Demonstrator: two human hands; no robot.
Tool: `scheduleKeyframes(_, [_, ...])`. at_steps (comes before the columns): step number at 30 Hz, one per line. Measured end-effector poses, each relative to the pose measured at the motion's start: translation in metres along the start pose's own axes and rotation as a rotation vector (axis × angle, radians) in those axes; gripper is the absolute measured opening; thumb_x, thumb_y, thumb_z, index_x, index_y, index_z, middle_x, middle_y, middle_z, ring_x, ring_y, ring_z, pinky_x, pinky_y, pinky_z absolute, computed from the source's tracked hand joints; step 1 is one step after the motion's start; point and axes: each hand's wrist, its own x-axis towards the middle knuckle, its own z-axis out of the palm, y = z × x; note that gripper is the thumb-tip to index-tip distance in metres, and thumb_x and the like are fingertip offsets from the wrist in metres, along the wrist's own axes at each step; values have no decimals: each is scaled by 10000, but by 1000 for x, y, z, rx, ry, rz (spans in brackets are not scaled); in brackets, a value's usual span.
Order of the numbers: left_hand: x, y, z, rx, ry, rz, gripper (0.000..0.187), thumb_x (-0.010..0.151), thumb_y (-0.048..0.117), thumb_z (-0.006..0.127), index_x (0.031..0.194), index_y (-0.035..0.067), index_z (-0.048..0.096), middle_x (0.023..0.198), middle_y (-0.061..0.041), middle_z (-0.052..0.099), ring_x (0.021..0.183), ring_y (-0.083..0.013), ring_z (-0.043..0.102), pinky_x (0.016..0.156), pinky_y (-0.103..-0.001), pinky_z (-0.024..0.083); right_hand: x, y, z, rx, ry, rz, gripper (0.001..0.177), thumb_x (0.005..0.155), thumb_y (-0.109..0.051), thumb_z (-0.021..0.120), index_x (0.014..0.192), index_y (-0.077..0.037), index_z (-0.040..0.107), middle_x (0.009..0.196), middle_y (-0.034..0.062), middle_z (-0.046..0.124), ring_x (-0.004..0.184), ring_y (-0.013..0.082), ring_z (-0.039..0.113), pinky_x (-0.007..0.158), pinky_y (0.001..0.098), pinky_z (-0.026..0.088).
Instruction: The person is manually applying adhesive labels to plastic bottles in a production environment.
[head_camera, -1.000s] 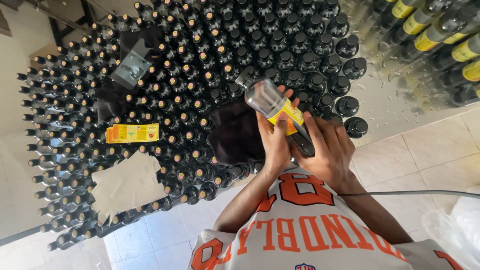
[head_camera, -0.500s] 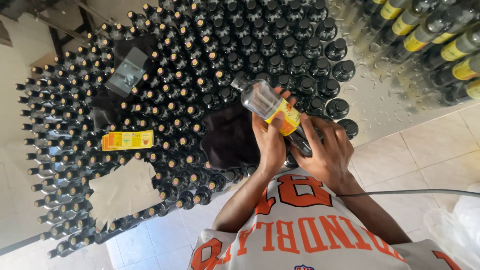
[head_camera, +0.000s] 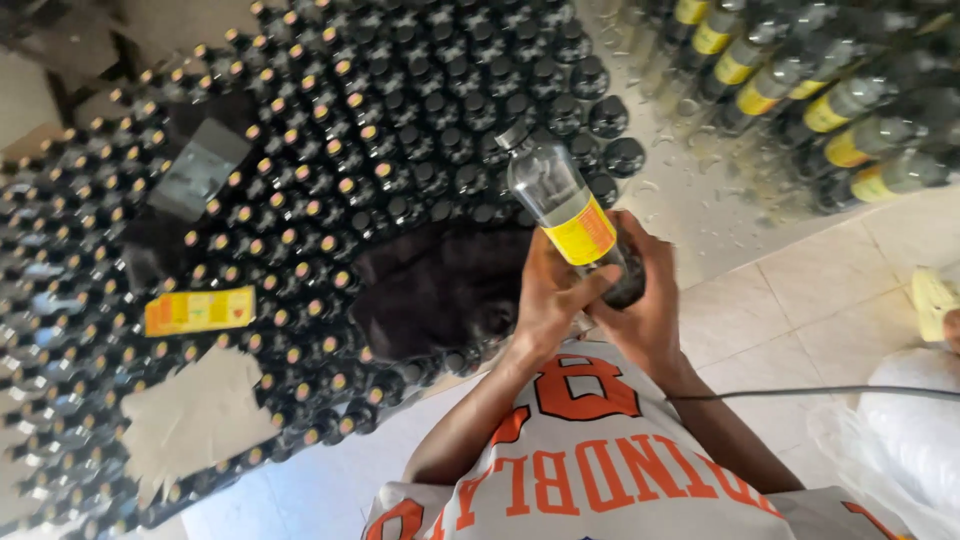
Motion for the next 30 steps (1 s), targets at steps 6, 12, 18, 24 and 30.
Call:
scheduleKeyframes(6, [1,-23,11,515,109,6,939,773,178,979,1572,49,503,1378,-196,691,1356,-353,669,1149,-488,524,28,61,-80,451,-410,387,855,913,-382,822,1572,57,500,1528,291,547,1401,441,564,1167,547,459])
scheduleKeyframes(12, [1,-53,43,879,-283,298,783,904,40,908,1570,21,496,1512,-177,654,1404,-342,637,1157,-424,644,81,37,-164,-17,-274,349,472,1105,-99,625,1574,-41,639,1012,51,663,878,150,579,821,295,488])
scheduleKeyframes(18, [16,-60,66,1020,-476,380,887,1023,237,829,1714,109,288,1637,-147,542,1517,-332,583,1271,-540,529,101,76,-196,-126,-353,318,262,1084,-190,793,1214,32,741,985,139,751,668,146,584,523,252,456])
scheduleKeyframes(24, [15,-35,32,1042,-329,339,807,1029,304,840,1672,82,406,1697,-172,442,1548,-371,491,1293,-606,489,118,178,-170,-306,-400,68,208,1157,-66,917,1196,99,795,890,110,733,709,140,613,643,276,511])
scheduleKeyframes(30, [-15,-1,-24,917,107,112,539,1025,108,755,1520,27,558,1591,-178,545,1541,-330,500,1318,-536,459,111,311,-131,-332,-348,119,234,1126,-28,969,1201,114,799,940,157,764,719,179,653,608,303,542])
